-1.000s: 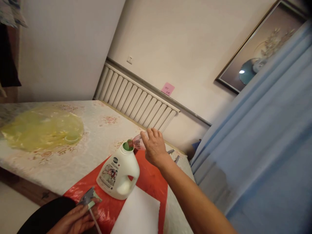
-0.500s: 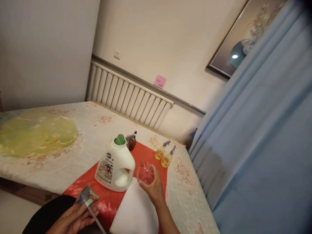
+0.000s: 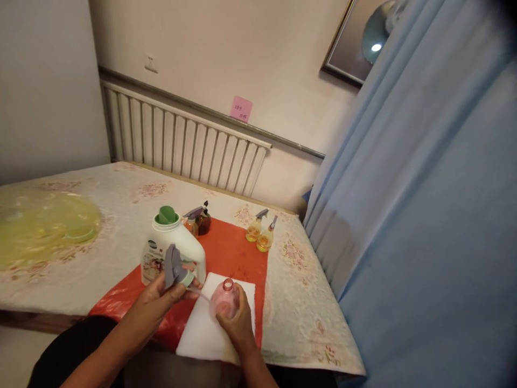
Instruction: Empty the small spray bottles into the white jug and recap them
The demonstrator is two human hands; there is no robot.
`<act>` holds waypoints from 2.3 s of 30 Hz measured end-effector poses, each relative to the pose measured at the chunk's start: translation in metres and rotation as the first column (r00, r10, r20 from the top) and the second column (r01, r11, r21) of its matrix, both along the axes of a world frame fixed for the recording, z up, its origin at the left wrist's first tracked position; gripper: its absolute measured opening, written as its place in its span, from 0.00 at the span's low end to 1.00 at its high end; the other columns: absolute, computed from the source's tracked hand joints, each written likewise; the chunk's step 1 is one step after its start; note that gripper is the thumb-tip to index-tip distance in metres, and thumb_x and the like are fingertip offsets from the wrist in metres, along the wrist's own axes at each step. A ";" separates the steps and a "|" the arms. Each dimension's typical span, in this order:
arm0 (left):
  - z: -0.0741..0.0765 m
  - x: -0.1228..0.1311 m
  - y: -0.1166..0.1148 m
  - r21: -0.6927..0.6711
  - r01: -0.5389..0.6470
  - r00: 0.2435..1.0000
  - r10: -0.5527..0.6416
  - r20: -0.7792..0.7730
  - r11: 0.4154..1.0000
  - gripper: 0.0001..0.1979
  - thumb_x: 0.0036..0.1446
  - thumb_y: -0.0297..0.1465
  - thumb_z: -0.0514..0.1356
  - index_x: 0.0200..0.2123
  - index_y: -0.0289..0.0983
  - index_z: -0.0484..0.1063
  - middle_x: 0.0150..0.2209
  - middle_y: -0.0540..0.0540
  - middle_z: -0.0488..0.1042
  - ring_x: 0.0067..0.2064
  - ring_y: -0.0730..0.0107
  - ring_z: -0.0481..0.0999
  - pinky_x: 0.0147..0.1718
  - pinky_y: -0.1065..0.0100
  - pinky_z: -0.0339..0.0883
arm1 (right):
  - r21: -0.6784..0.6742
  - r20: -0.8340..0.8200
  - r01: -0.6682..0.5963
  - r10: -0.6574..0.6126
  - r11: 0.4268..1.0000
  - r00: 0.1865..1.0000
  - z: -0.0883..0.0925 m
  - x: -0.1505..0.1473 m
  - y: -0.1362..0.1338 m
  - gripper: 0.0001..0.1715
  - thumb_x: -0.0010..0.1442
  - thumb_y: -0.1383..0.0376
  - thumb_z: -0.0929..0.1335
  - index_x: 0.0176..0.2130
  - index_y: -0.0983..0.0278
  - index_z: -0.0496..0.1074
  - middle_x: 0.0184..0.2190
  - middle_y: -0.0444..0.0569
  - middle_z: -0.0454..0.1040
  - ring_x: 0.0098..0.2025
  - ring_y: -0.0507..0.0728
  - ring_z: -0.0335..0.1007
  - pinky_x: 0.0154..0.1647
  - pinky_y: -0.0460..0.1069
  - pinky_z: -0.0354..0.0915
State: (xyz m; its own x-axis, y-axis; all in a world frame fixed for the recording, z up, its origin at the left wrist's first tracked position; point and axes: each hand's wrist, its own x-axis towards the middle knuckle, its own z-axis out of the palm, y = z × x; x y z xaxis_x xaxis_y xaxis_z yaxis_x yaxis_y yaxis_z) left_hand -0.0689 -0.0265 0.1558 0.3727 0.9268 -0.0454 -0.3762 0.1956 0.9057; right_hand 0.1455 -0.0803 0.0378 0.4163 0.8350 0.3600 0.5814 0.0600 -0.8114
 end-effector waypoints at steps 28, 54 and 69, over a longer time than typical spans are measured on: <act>-0.005 0.093 0.026 0.454 0.357 0.880 -0.132 -0.456 0.816 0.10 0.57 0.37 0.59 0.40 0.39 0.69 0.35 0.50 0.74 0.39 0.64 0.74 0.41 0.64 0.69 | 0.174 -0.122 -0.040 0.062 0.984 0.991 -0.028 0.008 0.001 0.49 0.40 0.74 0.71 0.60 0.62 0.57 0.57 0.54 0.68 0.60 0.64 0.64 0.61 0.57 0.61; -0.045 0.105 0.036 0.599 0.514 0.733 0.049 -0.679 0.614 0.09 0.60 0.36 0.53 0.34 0.38 0.70 0.35 0.46 0.72 0.39 0.60 0.70 0.42 0.61 0.64 | 0.164 -0.093 -0.036 0.052 0.986 0.994 -0.030 0.008 0.000 0.49 0.42 0.74 0.71 0.61 0.62 0.56 0.58 0.53 0.67 0.61 0.63 0.63 0.62 0.56 0.61; -0.039 0.101 0.036 0.608 0.584 0.731 -0.021 -0.683 0.538 0.11 0.62 0.34 0.48 0.40 0.39 0.69 0.40 0.44 0.73 0.43 0.59 0.70 0.46 0.60 0.63 | 0.125 -0.077 -0.019 0.028 0.992 0.997 -0.039 0.009 0.002 0.51 0.42 0.73 0.72 0.62 0.63 0.55 0.60 0.55 0.65 0.63 0.64 0.60 0.64 0.58 0.58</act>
State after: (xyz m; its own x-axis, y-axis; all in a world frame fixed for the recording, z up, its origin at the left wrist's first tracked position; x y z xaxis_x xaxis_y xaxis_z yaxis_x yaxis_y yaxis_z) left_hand 0.0319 0.0096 0.1172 0.7974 0.5286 0.2911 0.1601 -0.6504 0.7425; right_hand 0.1540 -0.0779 -0.0011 0.4280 0.7956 0.4287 0.5138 0.1760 -0.8397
